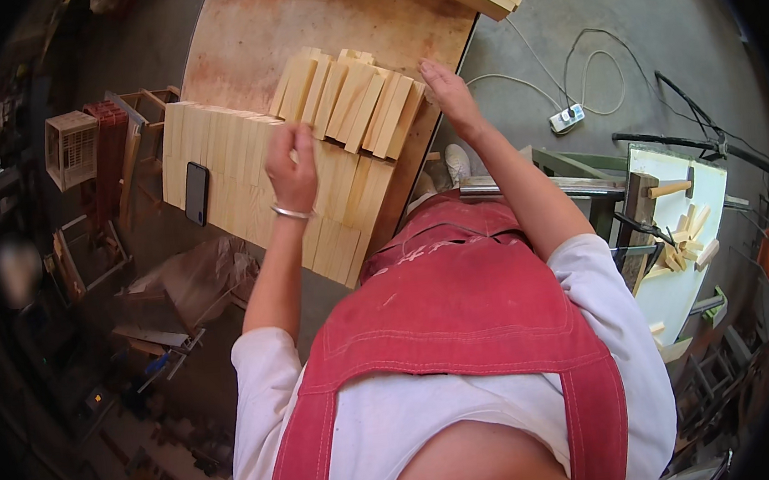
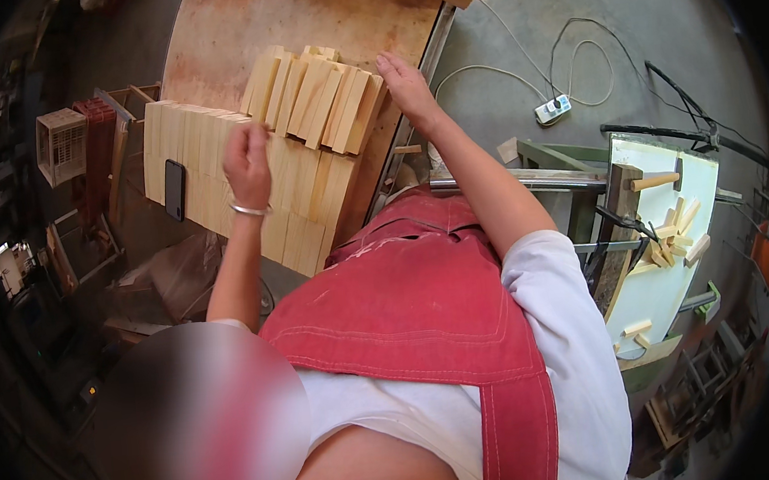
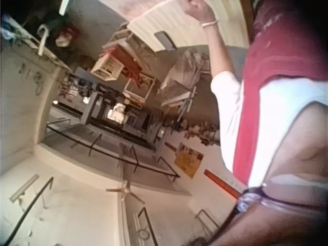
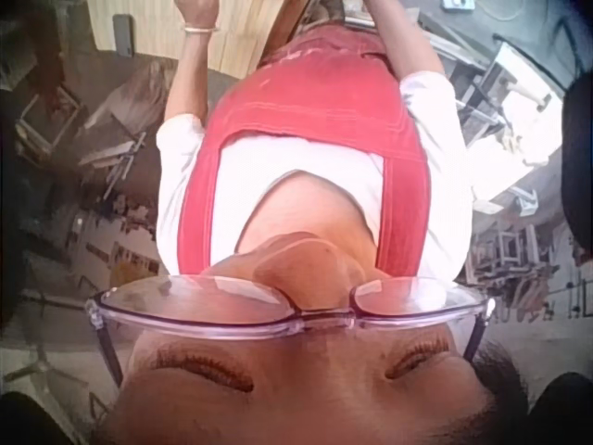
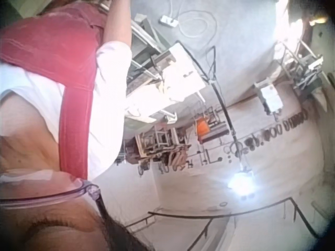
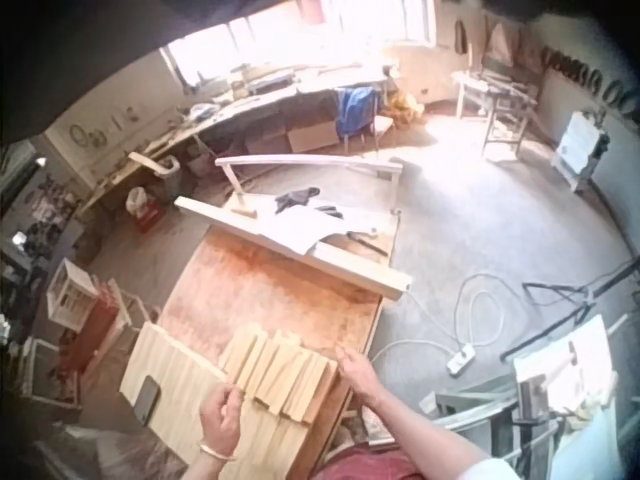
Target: The person arranges small wooden blocks on a workbench, picking them up from a pile and placing them into a larger wooden frame. They repeatedly adjust the blocks to fit them tightly together within the frame, occasionally picking up and repositioning individual pieces to ensure alignment.
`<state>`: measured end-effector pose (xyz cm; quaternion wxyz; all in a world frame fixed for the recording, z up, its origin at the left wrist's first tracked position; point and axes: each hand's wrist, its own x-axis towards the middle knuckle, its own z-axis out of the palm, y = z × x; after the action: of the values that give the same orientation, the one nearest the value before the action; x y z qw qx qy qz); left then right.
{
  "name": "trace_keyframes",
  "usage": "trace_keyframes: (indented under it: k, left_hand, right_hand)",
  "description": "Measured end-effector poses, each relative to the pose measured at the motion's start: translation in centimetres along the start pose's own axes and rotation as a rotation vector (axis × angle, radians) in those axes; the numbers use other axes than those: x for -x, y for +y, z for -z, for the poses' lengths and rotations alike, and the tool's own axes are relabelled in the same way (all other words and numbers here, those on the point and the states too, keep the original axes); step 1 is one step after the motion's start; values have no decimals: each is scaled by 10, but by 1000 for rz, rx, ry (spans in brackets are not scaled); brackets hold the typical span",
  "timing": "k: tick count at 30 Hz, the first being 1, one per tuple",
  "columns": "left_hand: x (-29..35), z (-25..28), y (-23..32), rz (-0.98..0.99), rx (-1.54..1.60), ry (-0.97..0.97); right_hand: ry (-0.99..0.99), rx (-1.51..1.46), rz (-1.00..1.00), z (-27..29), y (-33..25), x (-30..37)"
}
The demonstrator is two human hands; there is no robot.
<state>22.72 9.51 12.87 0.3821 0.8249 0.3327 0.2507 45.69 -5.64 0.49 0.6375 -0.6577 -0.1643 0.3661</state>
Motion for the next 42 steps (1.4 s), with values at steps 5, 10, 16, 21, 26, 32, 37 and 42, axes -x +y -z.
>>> trace_keyframes:
  k: [5,10,16,21,26,32,37,42]
  left_hand:
    - [86,-9,13,22,-25,-107]
    - [87,-12,10,-31,-115,-118]
    - [103,-32,25,-47,-49,-149]
    - [160,1,-1,396,-132,583]
    - [253,24,-40,1212,662,929]
    - [262,-1,-40,1137,1003,731]
    - [271,-2,-51,1112,1010,720]
    - [272,12,-58,1087,1083,733]
  right_hand:
    - [-207,30,-18,-16,-4,-1]
    - [-204,123,-34,-13,-5,-3]
    - [-252,79,-52,-6,20,-26]
    - [-355,-1,-145,3,-15,-58]
    - [-587,7,-219,-5,-16,-86]
    - [-623,35,-203,-25,-14,-71]
    - [-739,72,-249,-28,-3,-69]
    - [-626,13,-280,-24,-13,-98]
